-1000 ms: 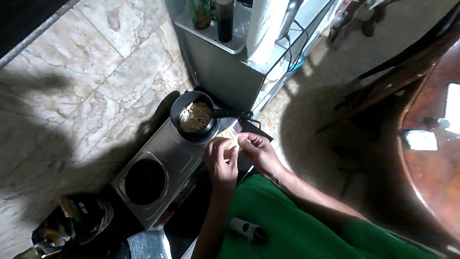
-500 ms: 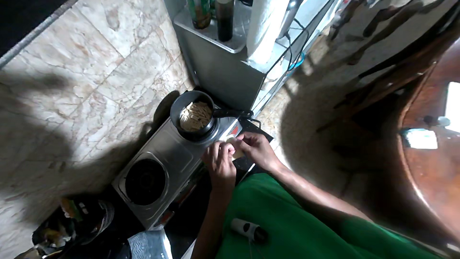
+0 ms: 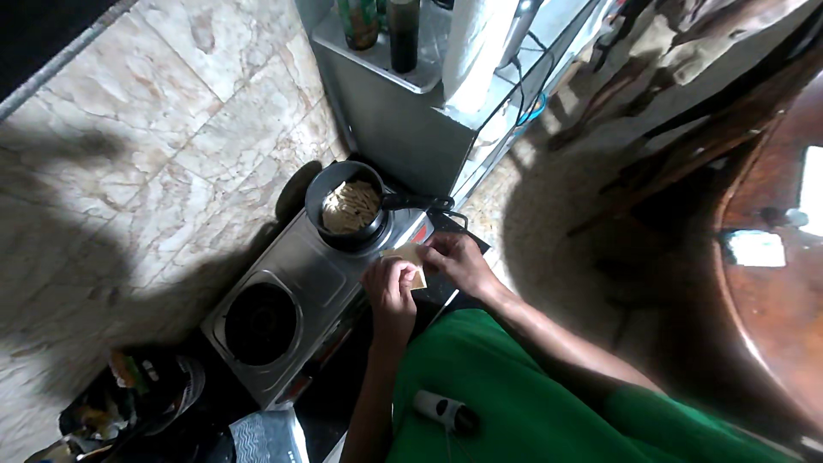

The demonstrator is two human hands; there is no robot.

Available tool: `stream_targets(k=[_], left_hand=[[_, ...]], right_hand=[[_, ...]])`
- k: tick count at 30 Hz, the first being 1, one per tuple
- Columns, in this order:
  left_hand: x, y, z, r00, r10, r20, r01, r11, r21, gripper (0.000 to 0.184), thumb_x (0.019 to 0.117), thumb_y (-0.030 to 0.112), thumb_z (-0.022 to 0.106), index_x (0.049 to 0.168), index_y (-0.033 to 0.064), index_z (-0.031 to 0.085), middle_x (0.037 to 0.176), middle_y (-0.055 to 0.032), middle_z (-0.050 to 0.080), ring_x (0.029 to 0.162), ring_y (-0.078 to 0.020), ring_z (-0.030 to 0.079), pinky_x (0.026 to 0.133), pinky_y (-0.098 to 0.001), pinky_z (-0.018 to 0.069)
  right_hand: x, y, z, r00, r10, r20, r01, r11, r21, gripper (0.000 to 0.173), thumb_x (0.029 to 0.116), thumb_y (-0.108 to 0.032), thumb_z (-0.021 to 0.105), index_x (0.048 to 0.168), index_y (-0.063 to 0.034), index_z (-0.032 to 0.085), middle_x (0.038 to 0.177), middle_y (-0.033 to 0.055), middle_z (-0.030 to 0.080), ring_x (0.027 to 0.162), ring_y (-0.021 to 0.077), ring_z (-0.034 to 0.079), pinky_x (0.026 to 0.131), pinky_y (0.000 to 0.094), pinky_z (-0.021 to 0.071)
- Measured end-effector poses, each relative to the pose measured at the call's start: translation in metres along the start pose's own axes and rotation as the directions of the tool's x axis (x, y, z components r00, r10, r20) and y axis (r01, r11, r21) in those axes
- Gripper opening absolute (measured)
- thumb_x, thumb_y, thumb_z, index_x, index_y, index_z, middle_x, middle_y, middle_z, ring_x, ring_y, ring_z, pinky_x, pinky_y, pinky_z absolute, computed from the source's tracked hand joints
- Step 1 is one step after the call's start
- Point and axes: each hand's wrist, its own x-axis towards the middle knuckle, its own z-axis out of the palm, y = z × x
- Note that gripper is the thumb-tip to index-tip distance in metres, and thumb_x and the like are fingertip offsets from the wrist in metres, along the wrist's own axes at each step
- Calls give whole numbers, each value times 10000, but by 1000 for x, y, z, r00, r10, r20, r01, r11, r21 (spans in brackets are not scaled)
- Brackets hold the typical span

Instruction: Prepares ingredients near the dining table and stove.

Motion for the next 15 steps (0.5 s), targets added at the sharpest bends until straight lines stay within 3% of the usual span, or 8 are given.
stream_targets(k=[2, 5, 7, 11, 15], left_hand=[[0, 0, -1, 999, -22, 35, 24, 999, -48, 215, 1011, 287, 609, 1101, 124, 717, 1089, -7, 710, 1108, -160, 628, 1062, -465, 428], [2, -1, 1, 999, -35, 19, 37, 991, -125, 158, 964, 253, 681, 1031, 120, 733, 994, 10, 712, 1002, -131, 645, 1009, -441, 460], [4, -2, 1, 999, -30, 25, 33, 990, -140, 132, 968, 245, 666, 956, 139, 744, 950, 28, 712, 974, -123, 647, 982, -428, 477], [3, -5, -1, 999, -28, 44, 36, 981, -190, 173, 999, 231, 611, 935, 127, 733, 971, 12, 709, 1023, -140, 636, 998, -422, 463], [1, -8, -3, 996, -83, 30, 88, 929, -359, 140, 985, 157, 627, 967, 50, 716, 1020, -56, 703, 1043, -154, 659, 966, -349, 549]], right_hand=[[0, -1, 0, 1000, 15, -6, -15, 1000, 1, 190, 1009, -235, 646, 918, -82, 712, 741, 24, 723, 646, 135, 704, 653, 336, 621], [-1, -2, 1, 1000, 17, -7, -17, 1000, -12, 188, 1005, -237, 653, 910, -85, 709, 730, 24, 716, 632, 136, 698, 637, 334, 618], [-2, -1, 1, 1000, 6, -1, -6, 1000, -30, 189, 1005, -237, 649, 903, -88, 706, 731, 16, 715, 635, 126, 697, 638, 325, 617], [-1, 1, 1, 1000, 15, 14, -15, 1000, -16, 193, 1012, -215, 636, 898, -76, 705, 732, 15, 729, 642, 123, 708, 659, 322, 623], [-1, 4, -3, 997, -4, 75, 8, 999, -43, 236, 1036, -296, 610, 971, -91, 707, 781, 5, 746, 670, 122, 713, 664, 324, 618]])
